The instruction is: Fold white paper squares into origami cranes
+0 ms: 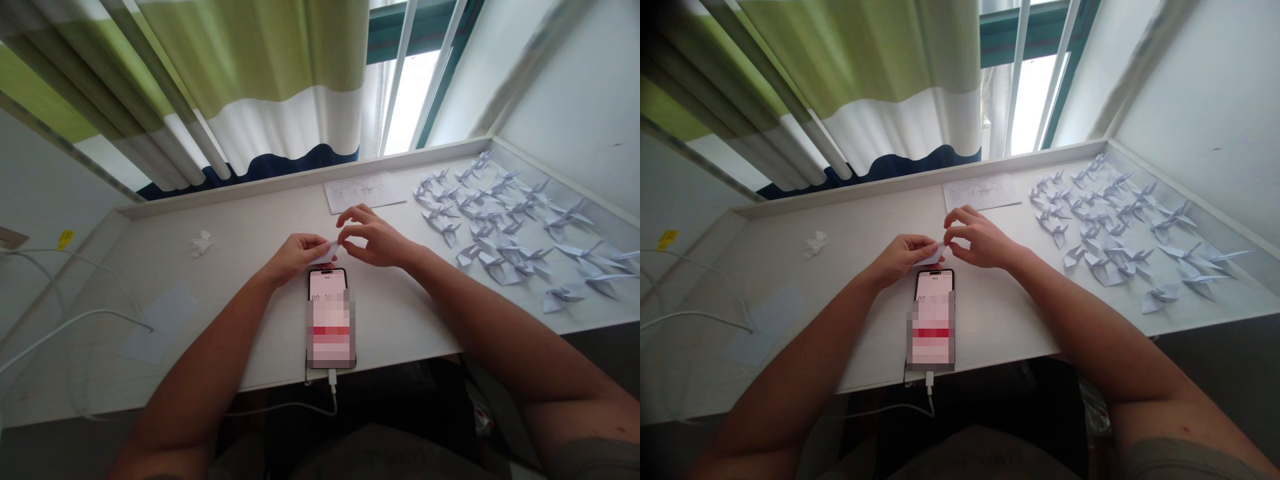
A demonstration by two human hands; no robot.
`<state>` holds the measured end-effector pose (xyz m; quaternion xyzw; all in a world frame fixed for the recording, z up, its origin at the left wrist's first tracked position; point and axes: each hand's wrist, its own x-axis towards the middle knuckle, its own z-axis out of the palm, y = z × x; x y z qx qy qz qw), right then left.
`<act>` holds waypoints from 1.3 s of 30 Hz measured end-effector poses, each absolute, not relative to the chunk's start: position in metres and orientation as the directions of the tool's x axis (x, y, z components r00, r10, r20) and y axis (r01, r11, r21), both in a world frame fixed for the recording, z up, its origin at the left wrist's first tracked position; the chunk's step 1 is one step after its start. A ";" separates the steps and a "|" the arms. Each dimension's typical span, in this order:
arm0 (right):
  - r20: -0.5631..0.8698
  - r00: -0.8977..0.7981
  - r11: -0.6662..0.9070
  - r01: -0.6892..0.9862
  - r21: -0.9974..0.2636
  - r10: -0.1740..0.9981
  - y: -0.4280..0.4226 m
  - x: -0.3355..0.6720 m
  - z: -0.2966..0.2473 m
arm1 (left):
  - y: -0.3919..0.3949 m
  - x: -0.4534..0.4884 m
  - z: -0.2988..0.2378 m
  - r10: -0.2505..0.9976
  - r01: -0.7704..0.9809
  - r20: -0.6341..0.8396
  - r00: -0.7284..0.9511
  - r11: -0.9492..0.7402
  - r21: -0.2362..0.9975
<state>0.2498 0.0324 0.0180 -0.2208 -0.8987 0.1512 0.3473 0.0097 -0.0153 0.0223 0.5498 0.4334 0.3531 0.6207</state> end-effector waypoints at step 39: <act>0.287 -0.521 0.294 -0.072 -0.953 0.804 0.026 0.230 0.010 | -0.019 0.017 0.026 0.912 -0.070 -0.094 0.398 0.133 0.989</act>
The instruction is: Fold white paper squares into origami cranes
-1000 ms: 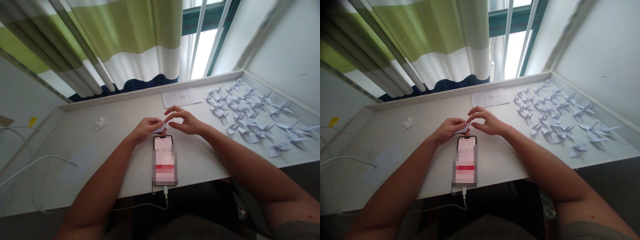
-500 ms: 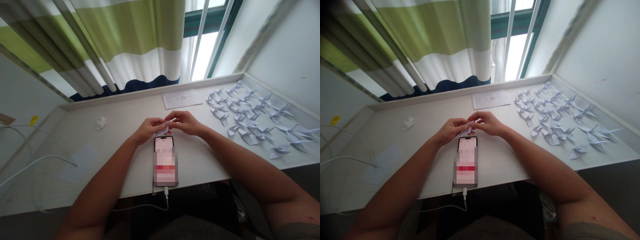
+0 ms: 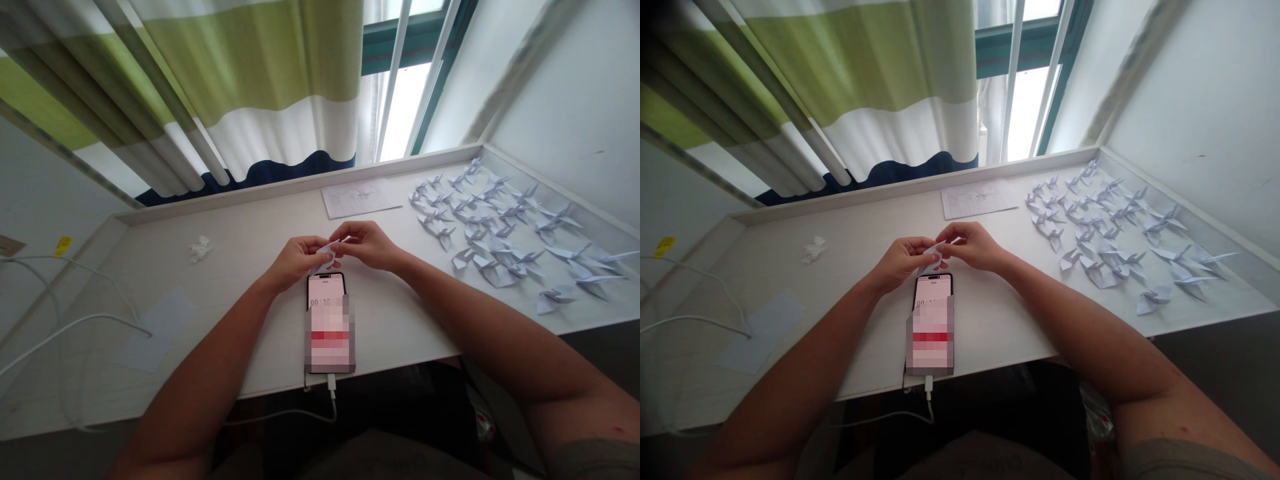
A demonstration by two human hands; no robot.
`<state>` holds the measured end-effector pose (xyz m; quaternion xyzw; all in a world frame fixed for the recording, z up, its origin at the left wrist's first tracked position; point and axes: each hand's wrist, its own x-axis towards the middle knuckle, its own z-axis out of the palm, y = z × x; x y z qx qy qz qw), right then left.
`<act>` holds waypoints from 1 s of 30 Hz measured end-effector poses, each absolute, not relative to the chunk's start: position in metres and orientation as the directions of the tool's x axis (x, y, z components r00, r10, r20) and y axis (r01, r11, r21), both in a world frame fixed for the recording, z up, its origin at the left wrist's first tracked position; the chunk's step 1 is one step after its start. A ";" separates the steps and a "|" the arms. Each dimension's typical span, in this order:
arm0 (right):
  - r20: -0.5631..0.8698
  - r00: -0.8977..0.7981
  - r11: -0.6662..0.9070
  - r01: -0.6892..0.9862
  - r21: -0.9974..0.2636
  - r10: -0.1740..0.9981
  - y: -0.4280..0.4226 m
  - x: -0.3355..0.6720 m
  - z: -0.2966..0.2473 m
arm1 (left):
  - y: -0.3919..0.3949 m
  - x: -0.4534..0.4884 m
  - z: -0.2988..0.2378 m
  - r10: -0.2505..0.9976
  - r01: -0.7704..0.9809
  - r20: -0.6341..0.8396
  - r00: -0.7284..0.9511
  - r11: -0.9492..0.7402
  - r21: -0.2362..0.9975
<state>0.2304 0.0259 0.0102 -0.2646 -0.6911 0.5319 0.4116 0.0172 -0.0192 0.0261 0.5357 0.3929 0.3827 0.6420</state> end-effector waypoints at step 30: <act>0.280 -0.418 0.242 -0.144 -0.960 0.864 0.016 0.221 0.013 | -0.021 0.028 0.025 0.969 -0.039 -0.023 0.244 0.033 0.999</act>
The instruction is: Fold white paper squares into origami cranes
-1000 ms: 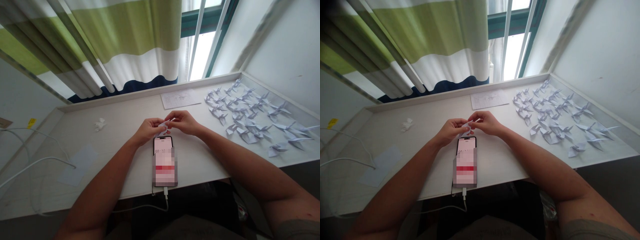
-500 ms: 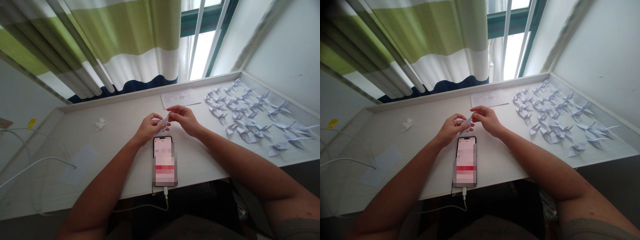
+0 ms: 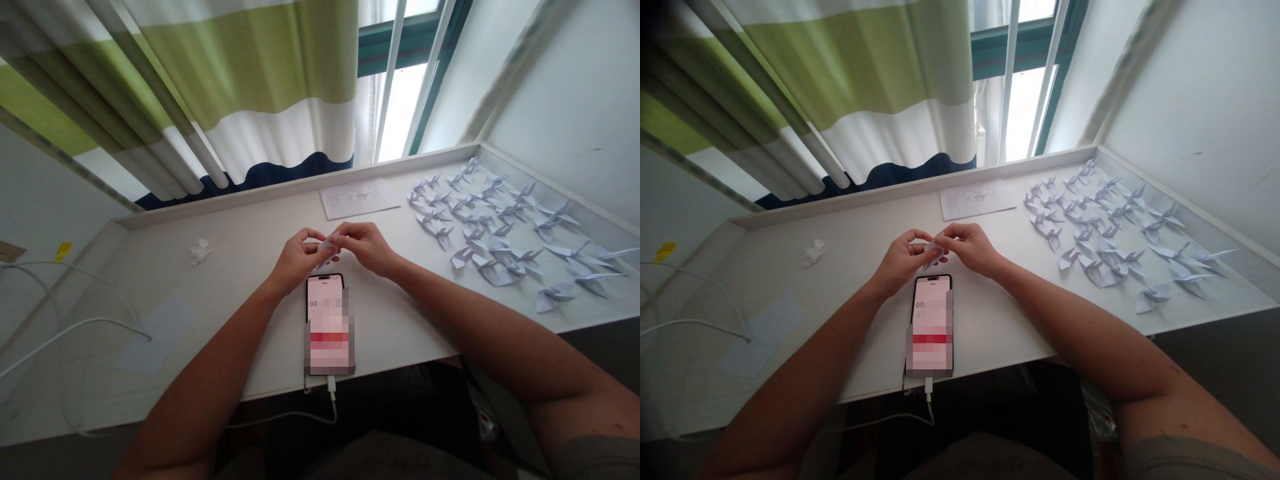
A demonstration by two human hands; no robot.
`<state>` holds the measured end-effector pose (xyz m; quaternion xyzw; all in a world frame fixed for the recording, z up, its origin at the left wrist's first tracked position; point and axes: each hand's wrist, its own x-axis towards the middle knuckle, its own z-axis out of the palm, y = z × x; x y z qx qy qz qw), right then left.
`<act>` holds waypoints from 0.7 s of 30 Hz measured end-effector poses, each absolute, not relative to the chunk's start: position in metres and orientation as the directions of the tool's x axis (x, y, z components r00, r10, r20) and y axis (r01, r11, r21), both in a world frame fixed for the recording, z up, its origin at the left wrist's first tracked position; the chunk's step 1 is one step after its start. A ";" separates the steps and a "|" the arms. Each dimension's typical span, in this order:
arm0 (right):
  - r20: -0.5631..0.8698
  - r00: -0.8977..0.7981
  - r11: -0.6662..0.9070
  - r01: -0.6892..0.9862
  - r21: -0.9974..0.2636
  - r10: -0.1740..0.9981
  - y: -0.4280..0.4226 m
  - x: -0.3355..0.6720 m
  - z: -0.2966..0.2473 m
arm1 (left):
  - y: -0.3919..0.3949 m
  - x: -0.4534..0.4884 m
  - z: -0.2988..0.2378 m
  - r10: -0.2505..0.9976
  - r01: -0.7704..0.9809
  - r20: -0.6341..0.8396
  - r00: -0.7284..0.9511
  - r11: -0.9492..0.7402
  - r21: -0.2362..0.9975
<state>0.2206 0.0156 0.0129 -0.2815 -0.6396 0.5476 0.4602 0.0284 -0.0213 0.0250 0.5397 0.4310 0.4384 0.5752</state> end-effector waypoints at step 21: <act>0.250 -0.443 0.220 -0.119 -0.968 0.861 0.020 0.221 0.010 | -0.020 0.027 0.026 0.953 0.051 0.017 0.303 -0.034 0.998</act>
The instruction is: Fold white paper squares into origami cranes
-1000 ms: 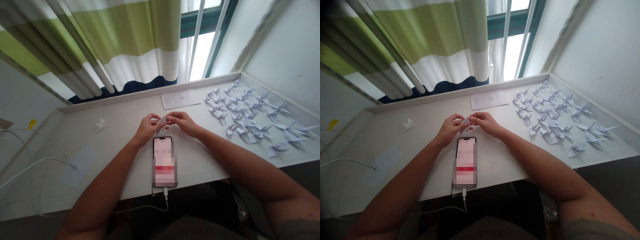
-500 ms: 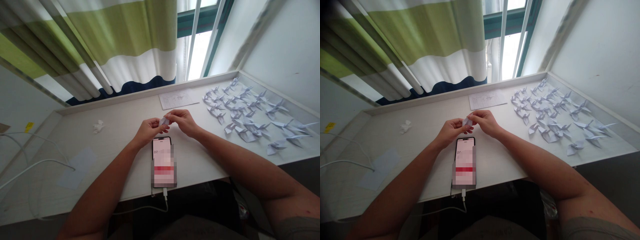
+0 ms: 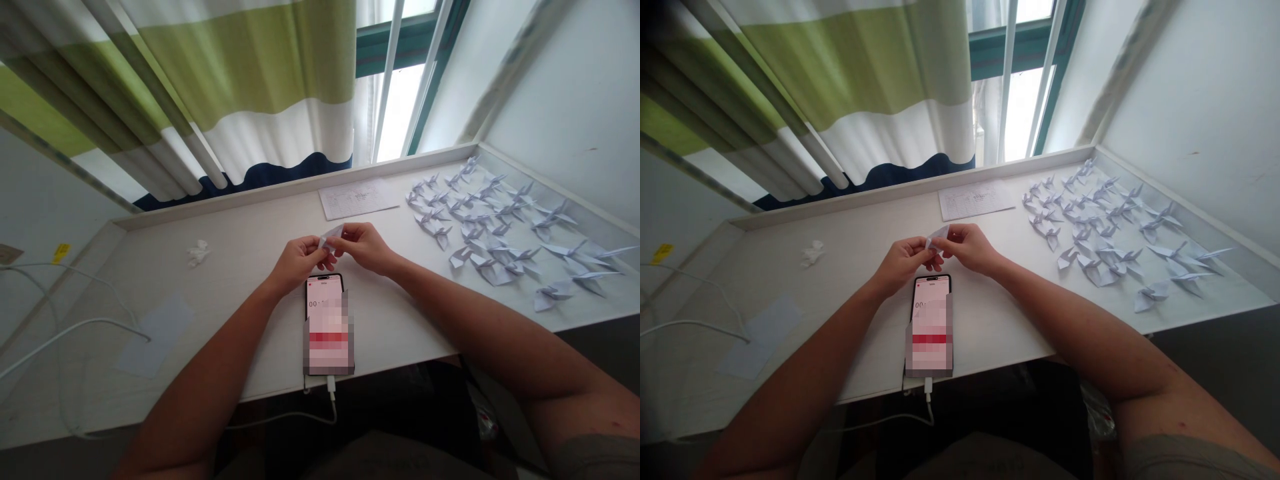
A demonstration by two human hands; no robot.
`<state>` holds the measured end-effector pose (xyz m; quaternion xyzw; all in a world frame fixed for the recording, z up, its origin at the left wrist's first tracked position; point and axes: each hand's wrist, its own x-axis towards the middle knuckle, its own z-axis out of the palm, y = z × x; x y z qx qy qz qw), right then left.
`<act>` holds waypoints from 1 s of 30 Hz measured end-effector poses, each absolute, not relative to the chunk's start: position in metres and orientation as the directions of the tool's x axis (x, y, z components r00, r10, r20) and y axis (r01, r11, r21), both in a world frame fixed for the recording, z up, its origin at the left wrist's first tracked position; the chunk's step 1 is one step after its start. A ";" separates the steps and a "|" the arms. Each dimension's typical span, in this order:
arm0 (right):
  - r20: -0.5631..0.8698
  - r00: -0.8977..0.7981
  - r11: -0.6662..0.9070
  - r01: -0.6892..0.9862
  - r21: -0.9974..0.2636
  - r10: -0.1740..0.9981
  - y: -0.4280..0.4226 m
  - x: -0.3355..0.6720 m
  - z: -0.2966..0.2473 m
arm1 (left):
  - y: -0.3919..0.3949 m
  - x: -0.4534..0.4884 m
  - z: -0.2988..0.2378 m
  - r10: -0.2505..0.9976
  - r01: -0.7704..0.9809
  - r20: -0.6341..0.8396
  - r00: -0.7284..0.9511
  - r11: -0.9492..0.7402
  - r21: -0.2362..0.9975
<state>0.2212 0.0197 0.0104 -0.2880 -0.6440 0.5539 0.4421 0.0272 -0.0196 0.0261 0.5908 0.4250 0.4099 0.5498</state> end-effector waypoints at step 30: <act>0.285 -0.437 0.250 -0.137 -0.958 0.853 0.020 0.221 0.010 | -0.025 0.036 0.026 0.982 0.001 0.031 0.185 -0.032 0.999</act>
